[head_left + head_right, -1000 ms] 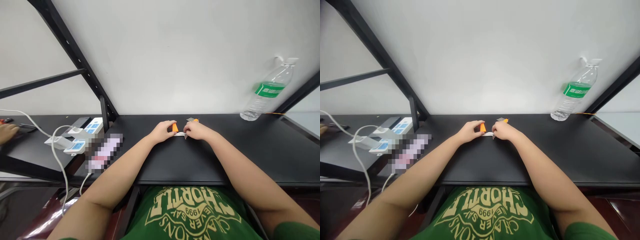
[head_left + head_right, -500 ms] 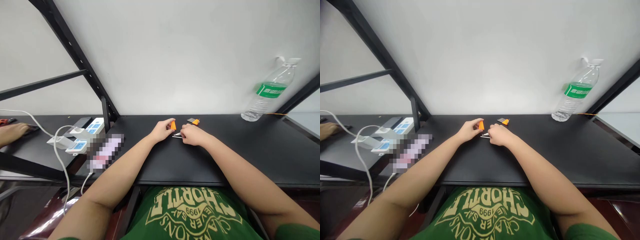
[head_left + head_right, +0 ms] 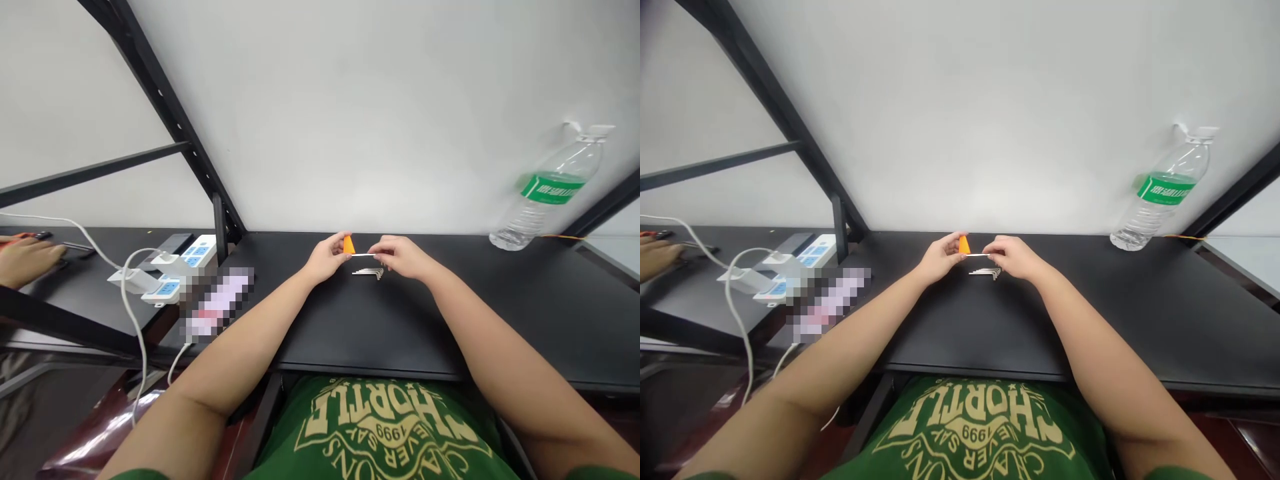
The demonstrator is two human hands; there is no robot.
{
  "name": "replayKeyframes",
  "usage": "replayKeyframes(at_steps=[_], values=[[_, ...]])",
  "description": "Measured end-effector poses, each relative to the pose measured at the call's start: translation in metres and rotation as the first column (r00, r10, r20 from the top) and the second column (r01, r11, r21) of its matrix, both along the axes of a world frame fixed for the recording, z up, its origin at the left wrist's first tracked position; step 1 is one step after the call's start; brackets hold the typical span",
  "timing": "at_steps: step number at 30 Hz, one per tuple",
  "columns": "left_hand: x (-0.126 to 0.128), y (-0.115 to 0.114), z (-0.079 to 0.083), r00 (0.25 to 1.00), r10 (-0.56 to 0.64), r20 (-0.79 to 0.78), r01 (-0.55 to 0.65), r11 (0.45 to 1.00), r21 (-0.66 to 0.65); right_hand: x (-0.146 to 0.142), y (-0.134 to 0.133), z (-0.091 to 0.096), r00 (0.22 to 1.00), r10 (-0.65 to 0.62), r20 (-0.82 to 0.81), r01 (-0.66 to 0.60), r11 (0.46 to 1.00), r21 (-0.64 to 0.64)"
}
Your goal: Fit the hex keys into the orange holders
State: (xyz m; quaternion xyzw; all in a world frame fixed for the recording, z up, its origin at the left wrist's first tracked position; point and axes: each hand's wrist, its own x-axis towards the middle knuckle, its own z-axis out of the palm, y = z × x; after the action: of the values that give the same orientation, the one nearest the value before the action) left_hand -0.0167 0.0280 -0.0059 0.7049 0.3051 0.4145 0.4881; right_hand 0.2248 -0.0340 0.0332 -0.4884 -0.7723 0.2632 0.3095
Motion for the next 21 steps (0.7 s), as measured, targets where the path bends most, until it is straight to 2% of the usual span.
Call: replayKeyframes(at_steps=[6,11,21], values=[[0.003,-0.005,0.001,0.998,-0.033,0.060,0.034,0.999,-0.019,-0.004,-0.005,0.007,1.000,-0.020,0.014,0.019,0.996,0.084],[0.002,-0.003,0.002,0.997,-0.010,0.071,0.013,0.999,-0.038,0.003,-0.005,0.014,0.998,-0.057,0.016,0.056,0.996,0.076],[0.002,-0.005,0.005,0.997,-0.009,0.073,0.016,0.996,-0.091,0.007,-0.004,0.013,0.999,-0.044,0.000,0.044,0.998,0.043]])
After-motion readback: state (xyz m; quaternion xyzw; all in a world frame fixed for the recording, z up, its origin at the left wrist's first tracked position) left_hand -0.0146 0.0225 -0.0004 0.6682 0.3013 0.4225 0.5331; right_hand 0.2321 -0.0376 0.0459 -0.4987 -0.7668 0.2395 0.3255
